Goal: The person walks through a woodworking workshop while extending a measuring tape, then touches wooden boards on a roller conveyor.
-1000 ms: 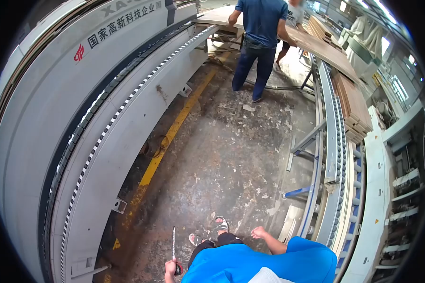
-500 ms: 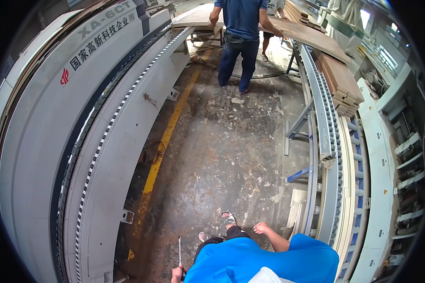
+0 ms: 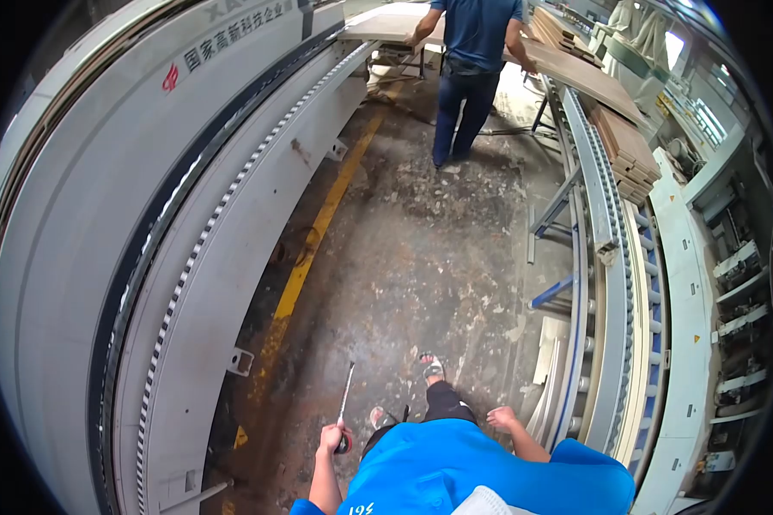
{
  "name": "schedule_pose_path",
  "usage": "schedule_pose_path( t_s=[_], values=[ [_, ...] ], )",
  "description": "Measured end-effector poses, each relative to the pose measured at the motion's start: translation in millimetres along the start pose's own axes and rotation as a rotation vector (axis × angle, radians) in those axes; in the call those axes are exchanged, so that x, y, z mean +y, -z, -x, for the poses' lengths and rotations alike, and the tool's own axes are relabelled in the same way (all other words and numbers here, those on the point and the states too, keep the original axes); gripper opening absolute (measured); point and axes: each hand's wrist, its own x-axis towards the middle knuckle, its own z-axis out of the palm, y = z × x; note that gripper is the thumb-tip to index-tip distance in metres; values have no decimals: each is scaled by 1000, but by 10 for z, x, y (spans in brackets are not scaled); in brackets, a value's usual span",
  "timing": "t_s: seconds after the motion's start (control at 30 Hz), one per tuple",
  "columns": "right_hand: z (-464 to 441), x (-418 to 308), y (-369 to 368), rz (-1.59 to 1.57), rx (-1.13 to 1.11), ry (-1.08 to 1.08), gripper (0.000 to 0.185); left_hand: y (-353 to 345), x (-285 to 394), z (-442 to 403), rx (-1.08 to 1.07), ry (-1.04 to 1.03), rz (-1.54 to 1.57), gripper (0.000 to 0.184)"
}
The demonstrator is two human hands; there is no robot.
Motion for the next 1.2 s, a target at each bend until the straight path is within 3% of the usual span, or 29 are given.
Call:
schedule_pose_path(
  t_s=[0.23,0.33,0.4,0.47,0.57,0.6,0.7,0.73,0.8,0.87,1.0,1.13,1.17,1.2],
  values=[
    [887,965,-573,74,28,9,13,613,-1169,43,-43,135,-111,41],
    [1265,1193,-673,65,48,86,10,838,-1432,400,-160,419,-292,38],
    [1366,1370,-681,53,63,126,9,885,-1694,496,-162,423,-281,38],
    [1323,1588,-623,338,53,211,10,923,-1924,539,-165,435,-268,38],
    [1398,1832,-553,266,338,625,14,777,-1767,904,-109,235,-292,38],
    [1649,1692,-583,213,490,536,15,752,-1756,1013,-76,146,-280,39],
    [2078,1683,-480,35,834,771,16,669,-2013,946,-194,10,-160,41],
    [2707,1538,-523,46,902,811,13,616,-2187,775,-205,-33,-151,41],
    [3134,1853,-393,153,1177,980,10,636,-2506,794,-221,-136,-187,43],
    [3769,2214,-301,165,1315,987,12,612,-2570,1033,-229,-218,-256,45],
    [4714,3322,-321,271,1597,779,30,744,-2768,1426,-150,-348,-397,45],
    [5249,4574,-562,269,1455,482,60,727,-2786,1860,-146,-399,-546,45],
    [5388,4786,-687,262,1462,486,60,715,-2819,1913,-152,-427,-548,45],
    [5551,4987,-812,286,1447,330,65,716,-2858,1967,-157,-452,-553,46]
  ],
)
